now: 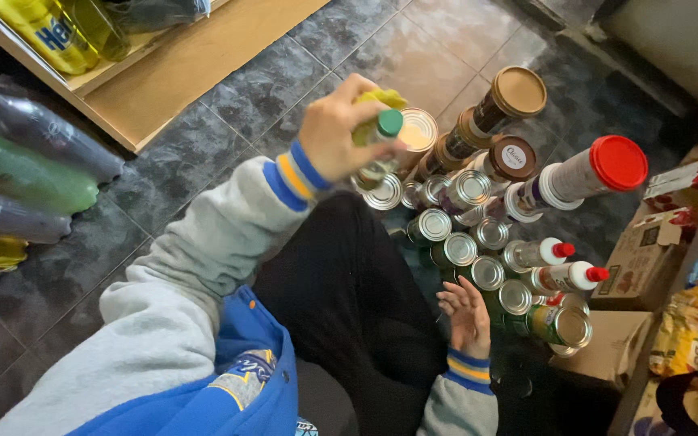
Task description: The person wipes down several glass and plastic bottles with a yellow cloth, holding them one at a time while seated on the floor before placing them back among other canned and bottled goods.
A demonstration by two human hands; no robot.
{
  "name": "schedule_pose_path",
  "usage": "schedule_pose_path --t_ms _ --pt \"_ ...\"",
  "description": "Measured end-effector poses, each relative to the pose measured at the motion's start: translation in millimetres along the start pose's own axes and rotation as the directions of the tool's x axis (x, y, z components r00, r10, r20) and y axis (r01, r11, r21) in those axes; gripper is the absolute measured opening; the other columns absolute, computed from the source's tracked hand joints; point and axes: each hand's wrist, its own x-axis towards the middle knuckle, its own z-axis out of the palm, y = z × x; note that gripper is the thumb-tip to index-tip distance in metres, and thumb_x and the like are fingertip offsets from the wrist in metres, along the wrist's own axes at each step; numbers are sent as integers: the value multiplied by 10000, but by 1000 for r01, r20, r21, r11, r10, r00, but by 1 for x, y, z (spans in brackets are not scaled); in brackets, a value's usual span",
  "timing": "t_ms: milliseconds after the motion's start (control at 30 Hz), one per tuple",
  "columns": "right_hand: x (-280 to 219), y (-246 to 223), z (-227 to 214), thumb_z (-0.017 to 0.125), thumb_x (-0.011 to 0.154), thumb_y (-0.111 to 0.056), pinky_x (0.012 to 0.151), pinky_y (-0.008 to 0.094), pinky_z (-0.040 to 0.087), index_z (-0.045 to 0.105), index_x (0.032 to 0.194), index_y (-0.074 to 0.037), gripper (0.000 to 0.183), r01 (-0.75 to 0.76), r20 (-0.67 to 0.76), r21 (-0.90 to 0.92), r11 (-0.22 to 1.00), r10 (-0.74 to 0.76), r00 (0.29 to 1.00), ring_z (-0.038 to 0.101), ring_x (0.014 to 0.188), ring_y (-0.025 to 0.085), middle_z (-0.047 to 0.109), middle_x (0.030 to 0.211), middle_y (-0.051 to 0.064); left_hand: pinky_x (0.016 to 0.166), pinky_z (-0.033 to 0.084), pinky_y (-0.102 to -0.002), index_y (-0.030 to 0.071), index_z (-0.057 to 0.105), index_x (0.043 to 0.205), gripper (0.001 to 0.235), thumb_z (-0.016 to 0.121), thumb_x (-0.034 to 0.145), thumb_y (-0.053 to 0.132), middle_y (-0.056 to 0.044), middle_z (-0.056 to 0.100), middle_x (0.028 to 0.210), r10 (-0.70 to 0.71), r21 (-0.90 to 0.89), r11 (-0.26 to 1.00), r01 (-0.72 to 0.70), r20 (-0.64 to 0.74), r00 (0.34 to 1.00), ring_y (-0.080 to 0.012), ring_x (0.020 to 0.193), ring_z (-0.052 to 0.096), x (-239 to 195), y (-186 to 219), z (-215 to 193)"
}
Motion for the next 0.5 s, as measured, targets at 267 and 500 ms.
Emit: schedule_pose_path --t_ms 267,500 --pt "2 -6 8 638 1102 -438 1015 449 607 551 1615 5 684 -107 -147 -93 990 92 985 739 1195 372 712 1425 263 641 631 -528 162 835 1187 664 850 912 766 -48 592 1141 -259 314 926 210 125 958 -310 786 745 -73 -139 76" --pt "4 -6 7 659 1073 -398 1005 457 606 554 1597 -1 666 -145 -227 -109 983 117 967 742 1167 373 717 1404 269 708 642 -583 234 834 1242 666 936 820 740 -48 587 1218 -487 465 811 356 197 851 -366 864 779 -120 -206 144"
